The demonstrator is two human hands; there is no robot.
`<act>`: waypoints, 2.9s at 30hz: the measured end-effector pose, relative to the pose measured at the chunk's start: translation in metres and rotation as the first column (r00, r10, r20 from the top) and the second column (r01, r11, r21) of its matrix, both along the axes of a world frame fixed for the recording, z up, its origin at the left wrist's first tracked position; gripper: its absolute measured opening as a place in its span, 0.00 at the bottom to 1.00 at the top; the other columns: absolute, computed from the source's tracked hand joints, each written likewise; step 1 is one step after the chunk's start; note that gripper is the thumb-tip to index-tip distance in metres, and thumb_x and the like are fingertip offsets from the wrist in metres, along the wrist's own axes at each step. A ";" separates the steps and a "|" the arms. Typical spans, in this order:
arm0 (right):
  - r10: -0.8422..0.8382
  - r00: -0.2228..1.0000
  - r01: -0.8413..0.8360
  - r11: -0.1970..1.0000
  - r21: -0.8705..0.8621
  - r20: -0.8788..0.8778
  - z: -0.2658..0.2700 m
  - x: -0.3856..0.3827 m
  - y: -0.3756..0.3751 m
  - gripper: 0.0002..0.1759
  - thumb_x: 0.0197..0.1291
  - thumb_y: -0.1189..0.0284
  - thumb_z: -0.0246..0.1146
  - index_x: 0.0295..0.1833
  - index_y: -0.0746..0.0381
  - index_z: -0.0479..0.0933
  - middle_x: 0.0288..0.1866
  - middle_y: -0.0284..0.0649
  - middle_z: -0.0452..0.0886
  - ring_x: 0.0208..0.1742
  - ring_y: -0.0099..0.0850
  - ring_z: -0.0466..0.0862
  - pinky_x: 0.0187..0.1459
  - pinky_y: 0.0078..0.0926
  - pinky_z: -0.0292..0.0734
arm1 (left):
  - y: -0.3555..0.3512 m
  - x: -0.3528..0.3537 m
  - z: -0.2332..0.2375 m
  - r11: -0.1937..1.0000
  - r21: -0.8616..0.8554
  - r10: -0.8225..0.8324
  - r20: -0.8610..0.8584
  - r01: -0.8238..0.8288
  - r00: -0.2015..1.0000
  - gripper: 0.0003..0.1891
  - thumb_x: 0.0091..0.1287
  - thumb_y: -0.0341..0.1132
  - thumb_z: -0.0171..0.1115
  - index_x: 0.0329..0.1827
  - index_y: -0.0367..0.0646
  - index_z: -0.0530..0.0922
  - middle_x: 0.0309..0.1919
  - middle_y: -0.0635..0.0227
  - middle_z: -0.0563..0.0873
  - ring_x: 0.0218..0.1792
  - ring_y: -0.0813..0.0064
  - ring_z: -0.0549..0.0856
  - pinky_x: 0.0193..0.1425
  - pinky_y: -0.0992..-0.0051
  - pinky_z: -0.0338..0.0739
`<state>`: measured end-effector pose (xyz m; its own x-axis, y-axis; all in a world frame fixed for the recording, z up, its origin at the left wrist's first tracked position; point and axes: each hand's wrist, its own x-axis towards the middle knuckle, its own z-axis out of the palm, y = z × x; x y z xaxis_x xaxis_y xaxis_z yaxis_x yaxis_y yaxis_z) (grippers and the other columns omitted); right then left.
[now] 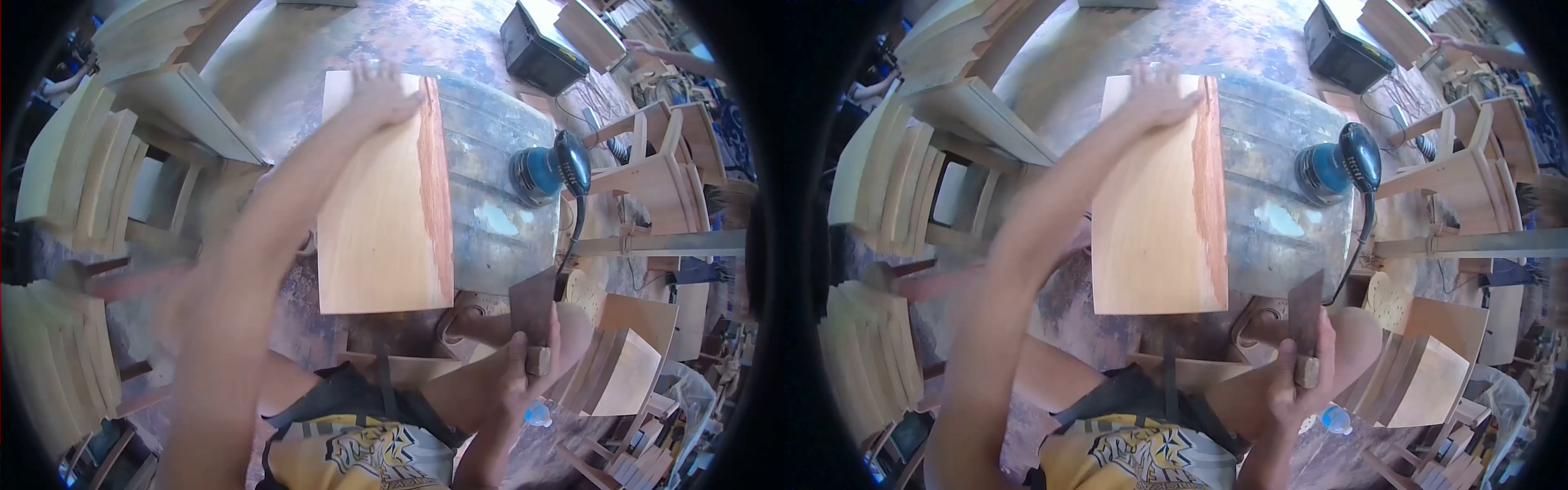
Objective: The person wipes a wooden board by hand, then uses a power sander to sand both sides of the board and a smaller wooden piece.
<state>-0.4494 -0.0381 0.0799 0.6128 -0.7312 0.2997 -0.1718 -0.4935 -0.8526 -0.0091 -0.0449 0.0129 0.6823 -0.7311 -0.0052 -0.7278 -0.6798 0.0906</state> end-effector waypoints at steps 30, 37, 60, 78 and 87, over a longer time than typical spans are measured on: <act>-0.102 0.973 -0.059 0.754 -0.654 -0.205 0.028 0.017 -0.009 0.29 0.61 0.76 0.72 0.69 0.64 0.80 0.62 0.49 0.88 0.52 0.45 0.91 0.57 0.34 0.81 | 0.192 -0.325 0.003 -0.255 -0.530 -0.278 -0.760 -0.808 0.587 0.20 0.70 0.25 0.71 0.63 0.27 0.81 0.55 0.58 0.89 0.52 0.76 0.87 0.57 0.75 0.82; -0.108 0.977 -0.054 0.712 -0.700 -0.185 0.028 0.002 -0.030 0.29 0.56 0.75 0.72 0.65 0.67 0.82 0.57 0.49 0.89 0.43 0.45 0.89 0.47 0.38 0.80 | 0.189 -0.325 0.027 -0.169 -0.774 -0.179 -0.585 -0.611 0.791 0.33 0.69 0.23 0.71 0.75 0.22 0.68 0.62 0.51 0.85 0.59 0.74 0.86 0.64 0.75 0.79; -0.078 0.931 -0.122 0.855 -0.504 -0.358 0.008 0.064 -0.040 0.37 0.60 0.79 0.72 0.76 0.63 0.72 0.70 0.56 0.76 0.71 0.54 0.76 0.72 0.46 0.70 | 0.166 -0.338 0.037 0.145 -0.934 -0.129 -0.344 -0.326 0.930 0.40 0.61 0.24 0.78 0.73 0.15 0.67 0.64 0.37 0.83 0.54 0.64 0.91 0.58 0.72 0.84; -0.046 0.998 0.050 0.991 0.125 -0.036 -0.023 0.026 -0.022 0.20 0.74 0.68 0.62 0.31 0.71 0.75 0.20 0.38 0.66 0.26 0.21 0.65 0.28 0.30 0.64 | 0.190 -0.298 0.106 -0.409 -0.572 -0.290 -0.657 -0.711 0.696 0.35 0.54 0.20 0.66 0.70 0.31 0.71 0.61 0.54 0.81 0.61 0.61 0.83 0.66 0.63 0.80; 0.036 0.997 -0.029 0.995 0.095 -0.074 -0.029 0.029 -0.019 0.13 0.70 0.70 0.67 0.37 0.71 0.82 0.22 0.38 0.78 0.27 0.21 0.73 0.31 0.28 0.71 | 0.210 -0.267 0.161 -0.738 -0.395 -0.421 -0.366 -0.548 0.830 0.34 0.59 0.29 0.59 0.73 0.34 0.68 0.65 0.54 0.78 0.66 0.54 0.80 0.70 0.55 0.79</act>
